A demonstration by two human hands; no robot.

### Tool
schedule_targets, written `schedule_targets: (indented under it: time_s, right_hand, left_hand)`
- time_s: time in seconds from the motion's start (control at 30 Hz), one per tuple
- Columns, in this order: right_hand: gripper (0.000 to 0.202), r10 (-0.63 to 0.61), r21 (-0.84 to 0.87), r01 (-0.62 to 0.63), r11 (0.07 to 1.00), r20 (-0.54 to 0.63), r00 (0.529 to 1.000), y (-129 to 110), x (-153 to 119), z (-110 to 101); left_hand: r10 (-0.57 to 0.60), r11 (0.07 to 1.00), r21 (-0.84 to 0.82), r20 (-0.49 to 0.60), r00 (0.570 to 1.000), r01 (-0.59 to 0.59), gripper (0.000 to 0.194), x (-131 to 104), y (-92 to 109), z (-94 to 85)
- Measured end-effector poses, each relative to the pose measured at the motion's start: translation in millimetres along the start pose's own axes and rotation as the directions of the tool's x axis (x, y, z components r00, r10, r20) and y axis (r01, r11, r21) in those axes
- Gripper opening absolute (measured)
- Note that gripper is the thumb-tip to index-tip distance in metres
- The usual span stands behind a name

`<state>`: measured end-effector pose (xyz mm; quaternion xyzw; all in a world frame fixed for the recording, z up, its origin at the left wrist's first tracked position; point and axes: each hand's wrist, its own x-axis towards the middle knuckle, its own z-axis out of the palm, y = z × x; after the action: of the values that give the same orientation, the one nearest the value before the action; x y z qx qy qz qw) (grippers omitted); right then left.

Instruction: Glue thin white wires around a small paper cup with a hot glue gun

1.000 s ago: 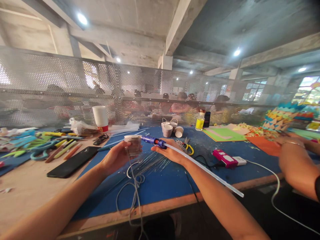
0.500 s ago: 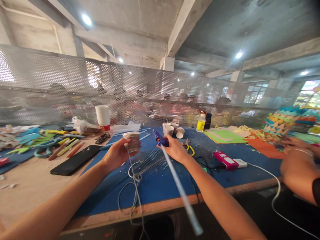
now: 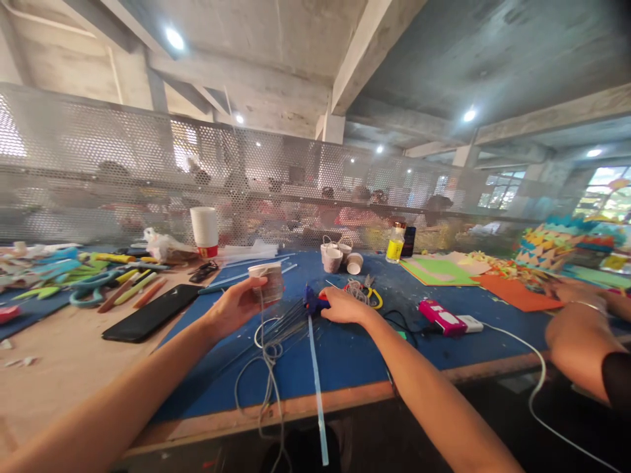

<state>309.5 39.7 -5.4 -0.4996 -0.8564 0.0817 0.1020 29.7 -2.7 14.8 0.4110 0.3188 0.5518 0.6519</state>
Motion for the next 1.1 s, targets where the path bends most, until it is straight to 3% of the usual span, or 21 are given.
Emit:
schedule_targets:
  time_s: [0.07,0.17,0.27,0.33,0.4,0.5,0.57,0.67,0.83,0.97,1.1]
  right_hand:
    - [0.044,-0.013,-0.009,0.013,1.0,-0.03,0.999,-0.6,-1.0,-2.3]
    - [0.033,-0.041,0.072,0.059,0.996,-0.239,0.97,-13.4,-2.7,-7.3]
    - [0.016,-0.154,0.269,0.269,0.925,-0.383,0.911,-44.7,-3.8,-10.4]
    - [0.025,-0.213,0.302,0.359,0.883,-0.424,0.88,-70.8,-3.3,-9.9]
    - [0.033,-0.218,0.243,0.364,0.899,-0.474,0.853,-94.0,-0.5,-7.7]
    - [0.038,-0.128,0.186,0.261,0.947,-0.527,0.84,-113.6,7.9,-2.3]
    - [0.031,-0.082,0.201,0.22,0.955,-0.532,0.843,-116.2,14.3,1.9]
    - [0.016,-0.084,0.256,0.256,0.932,-0.536,0.84,-111.4,20.1,7.9]
    - [0.012,-0.043,0.413,0.313,0.855,-0.545,0.837,-101.4,20.7,10.3]
    - [0.013,0.077,0.632,0.292,0.718,-0.489,0.869,-92.3,23.0,6.0]
    - [0.011,0.067,0.752,0.331,0.57,-0.444,0.894,-83.4,26.2,2.9]
  left_hand:
    - [-0.013,1.0,0.022,0.01,1.0,0.012,0.029,-0.5,-1.1,-0.2]
    - [0.008,0.997,0.077,0.034,0.999,-0.011,0.028,-0.2,-3.1,0.1]
    - [0.047,0.993,0.108,0.097,0.994,-0.058,0.029,0.7,-5.0,2.2]
    - [0.084,0.988,0.114,0.157,0.984,-0.103,0.028,0.7,-5.5,4.8]
    - [0.111,0.98,0.137,0.217,0.97,-0.143,0.028,-0.3,-5.4,8.0]
    - [0.138,0.975,0.138,0.23,0.963,-0.172,0.026,-2.0,-5.3,11.4]
    - [0.152,0.975,0.128,0.224,0.963,-0.184,0.026,-1.8,-6.2,11.8]
    - [0.174,0.976,0.097,0.194,0.965,-0.195,0.029,0.4,-8.3,9.7]
    - [0.148,0.984,0.072,0.159,0.976,-0.161,0.032,3.4,-10.0,6.3]
    - [0.114,0.988,0.084,0.17,0.979,-0.13,0.038,3.7,-9.9,4.4]
    - [0.074,0.989,0.113,0.195,0.978,-0.097,0.041,2.6,-9.0,3.3]
